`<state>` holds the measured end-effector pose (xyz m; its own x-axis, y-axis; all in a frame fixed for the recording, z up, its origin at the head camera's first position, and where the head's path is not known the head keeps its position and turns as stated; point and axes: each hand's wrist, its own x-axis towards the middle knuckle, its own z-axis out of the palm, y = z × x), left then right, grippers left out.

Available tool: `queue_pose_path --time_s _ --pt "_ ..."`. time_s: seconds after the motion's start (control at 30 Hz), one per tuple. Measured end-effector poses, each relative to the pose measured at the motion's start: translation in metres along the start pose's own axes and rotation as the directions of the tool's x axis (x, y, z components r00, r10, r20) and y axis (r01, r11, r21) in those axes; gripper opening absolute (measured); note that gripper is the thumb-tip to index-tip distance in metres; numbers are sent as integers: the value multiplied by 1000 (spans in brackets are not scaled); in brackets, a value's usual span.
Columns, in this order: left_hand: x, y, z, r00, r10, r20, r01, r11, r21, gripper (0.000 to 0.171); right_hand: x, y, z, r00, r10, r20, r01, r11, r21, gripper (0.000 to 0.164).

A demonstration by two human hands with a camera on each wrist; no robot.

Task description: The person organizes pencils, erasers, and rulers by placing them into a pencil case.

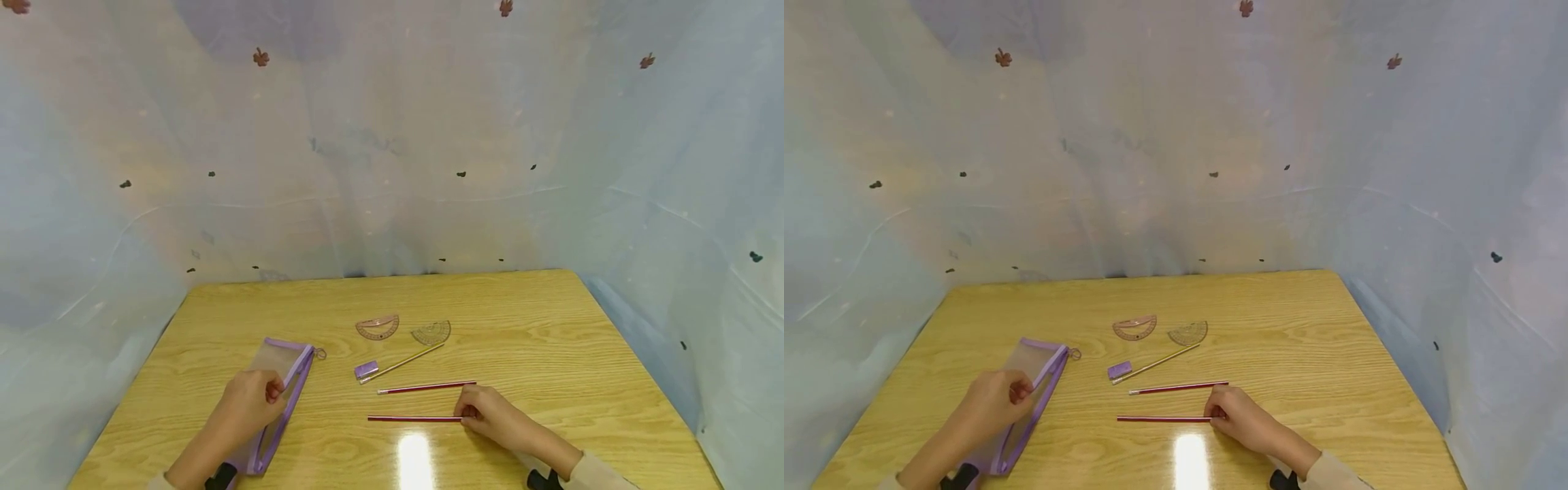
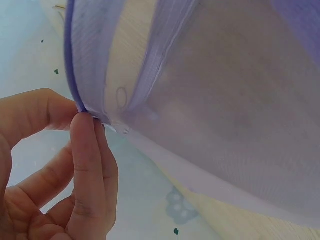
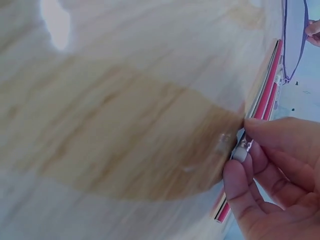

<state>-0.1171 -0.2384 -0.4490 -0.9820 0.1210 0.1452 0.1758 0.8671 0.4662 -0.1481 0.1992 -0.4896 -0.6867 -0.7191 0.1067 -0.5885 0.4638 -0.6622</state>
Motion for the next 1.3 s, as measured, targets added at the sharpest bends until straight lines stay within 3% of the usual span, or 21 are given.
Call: queue_pose_path --time_s 0.93,1.3 --pt "0 0 -7 1000 -6 -4 6 1000 -28 9 17 -16 8 999 19 -35 -17 998 55 7" --pt "-1 -1 -7 1000 -5 -4 5 1000 -25 9 28 -22 13 999 45 -11 -43 988 150 8"
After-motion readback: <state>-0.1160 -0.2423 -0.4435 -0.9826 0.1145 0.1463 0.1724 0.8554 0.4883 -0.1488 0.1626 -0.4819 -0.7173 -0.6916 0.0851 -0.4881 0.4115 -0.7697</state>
